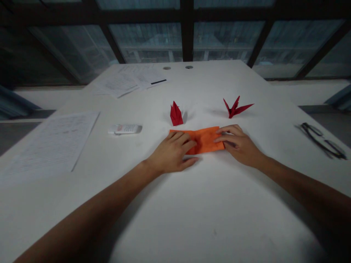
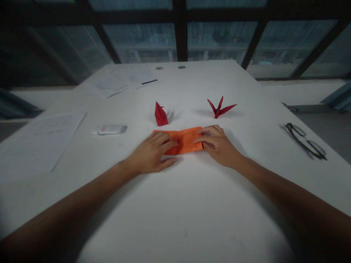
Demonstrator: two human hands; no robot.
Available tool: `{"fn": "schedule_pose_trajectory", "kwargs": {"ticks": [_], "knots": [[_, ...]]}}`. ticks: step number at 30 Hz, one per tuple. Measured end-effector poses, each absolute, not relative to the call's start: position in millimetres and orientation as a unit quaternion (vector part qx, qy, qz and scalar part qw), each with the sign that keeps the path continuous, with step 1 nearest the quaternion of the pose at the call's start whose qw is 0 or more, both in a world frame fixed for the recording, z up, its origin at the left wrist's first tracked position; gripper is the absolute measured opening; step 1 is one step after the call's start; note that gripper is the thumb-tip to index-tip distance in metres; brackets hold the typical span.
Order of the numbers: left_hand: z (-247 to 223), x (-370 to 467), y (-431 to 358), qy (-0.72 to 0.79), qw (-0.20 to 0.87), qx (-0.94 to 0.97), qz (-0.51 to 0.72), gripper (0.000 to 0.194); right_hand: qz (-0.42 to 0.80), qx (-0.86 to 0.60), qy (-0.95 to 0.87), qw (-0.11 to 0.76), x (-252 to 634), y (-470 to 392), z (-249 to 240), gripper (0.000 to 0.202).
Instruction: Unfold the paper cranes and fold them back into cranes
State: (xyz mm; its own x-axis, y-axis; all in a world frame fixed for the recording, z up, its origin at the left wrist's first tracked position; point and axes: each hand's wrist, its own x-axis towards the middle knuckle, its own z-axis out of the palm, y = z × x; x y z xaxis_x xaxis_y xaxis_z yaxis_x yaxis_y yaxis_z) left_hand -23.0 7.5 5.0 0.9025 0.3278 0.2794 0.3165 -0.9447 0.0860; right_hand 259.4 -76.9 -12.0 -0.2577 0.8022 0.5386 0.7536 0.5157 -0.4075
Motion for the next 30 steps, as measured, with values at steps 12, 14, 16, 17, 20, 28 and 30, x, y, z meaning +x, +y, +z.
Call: {"fn": "schedule_pose_trajectory", "kwargs": {"ticks": [12,14,16,17,20,28,30], "knots": [[5,-12,-12,0.171,0.05,0.973,0.149,0.027,-0.081,-0.484,-0.751,0.442,252,-92,-13,0.037],[5,-12,-11,0.176,0.083,0.968,0.155,0.029,-0.118,-0.458,-0.771,0.425,252,-93,-14,0.04],[4,-12,-10,0.18,0.108,0.964,0.164,0.03,-0.133,-0.425,-0.811,0.38,250,-94,-14,0.047],[4,-12,-10,0.185,0.117,0.961,0.168,0.03,-0.135,-0.414,-0.824,0.363,249,-94,-15,0.052],[3,-11,-10,0.204,0.136,0.954,0.171,0.029,-0.154,-0.41,-0.822,0.365,247,-92,-16,0.065],[4,-14,-8,0.14,0.07,0.979,0.132,0.038,-0.171,-0.464,-0.803,0.332,254,-86,-21,0.067],[5,-15,-7,0.13,0.053,0.982,0.122,0.037,-0.172,-0.465,-0.807,0.321,254,-85,-20,0.055]]}}
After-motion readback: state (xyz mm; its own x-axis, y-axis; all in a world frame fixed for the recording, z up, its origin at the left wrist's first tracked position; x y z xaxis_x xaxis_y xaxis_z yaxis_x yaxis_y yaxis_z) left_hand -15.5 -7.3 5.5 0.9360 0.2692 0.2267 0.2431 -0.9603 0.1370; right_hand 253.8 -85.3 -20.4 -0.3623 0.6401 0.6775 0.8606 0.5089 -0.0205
